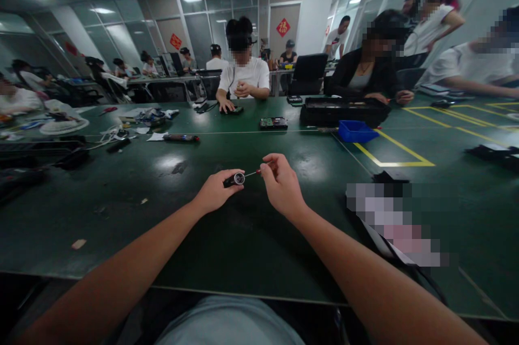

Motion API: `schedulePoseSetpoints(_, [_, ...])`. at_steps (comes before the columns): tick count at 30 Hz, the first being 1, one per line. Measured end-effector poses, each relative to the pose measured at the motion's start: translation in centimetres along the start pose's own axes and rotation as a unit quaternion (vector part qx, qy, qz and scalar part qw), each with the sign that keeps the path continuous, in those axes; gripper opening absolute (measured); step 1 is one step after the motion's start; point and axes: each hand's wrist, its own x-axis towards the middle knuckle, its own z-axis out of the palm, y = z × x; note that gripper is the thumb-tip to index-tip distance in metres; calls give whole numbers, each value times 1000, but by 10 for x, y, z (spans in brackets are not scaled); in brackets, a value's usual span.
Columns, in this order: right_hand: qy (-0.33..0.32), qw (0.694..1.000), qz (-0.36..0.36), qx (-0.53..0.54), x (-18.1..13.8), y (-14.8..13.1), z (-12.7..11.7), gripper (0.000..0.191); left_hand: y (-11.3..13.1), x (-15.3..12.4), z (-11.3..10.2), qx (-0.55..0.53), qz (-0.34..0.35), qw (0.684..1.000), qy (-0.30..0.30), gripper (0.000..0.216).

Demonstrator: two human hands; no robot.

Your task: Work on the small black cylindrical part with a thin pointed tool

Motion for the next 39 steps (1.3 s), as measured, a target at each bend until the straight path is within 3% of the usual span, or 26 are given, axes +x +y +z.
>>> schedulePoseSetpoints(6, [1, 994, 45, 99, 4, 2, 3, 27, -4, 1, 1, 1, 3, 1000, 10, 41])
schedulePoseSetpoints(15, [51, 959, 144, 240, 9, 21, 9, 28, 0, 1, -4, -11, 42, 999, -4, 41])
schedulePoseSetpoints(20, [22, 933, 206, 295, 12, 21, 7, 29, 2, 2, -6, 4, 47, 999, -12, 39])
schedulePoseSetpoints(28, [72, 990, 62, 104, 7, 11, 3, 24, 6, 1, -6, 26, 34, 999, -6, 39])
schedulePoseSetpoints(35, [20, 998, -50, -45, -1, 2, -1, 21, 6, 1, -6, 39, 31, 999, 4, 41])
schedulePoseSetpoints(39, [-6, 997, -54, -48, -3, 2, 0, 20, 7, 2, -6, 46, 25, 999, 6, 42])
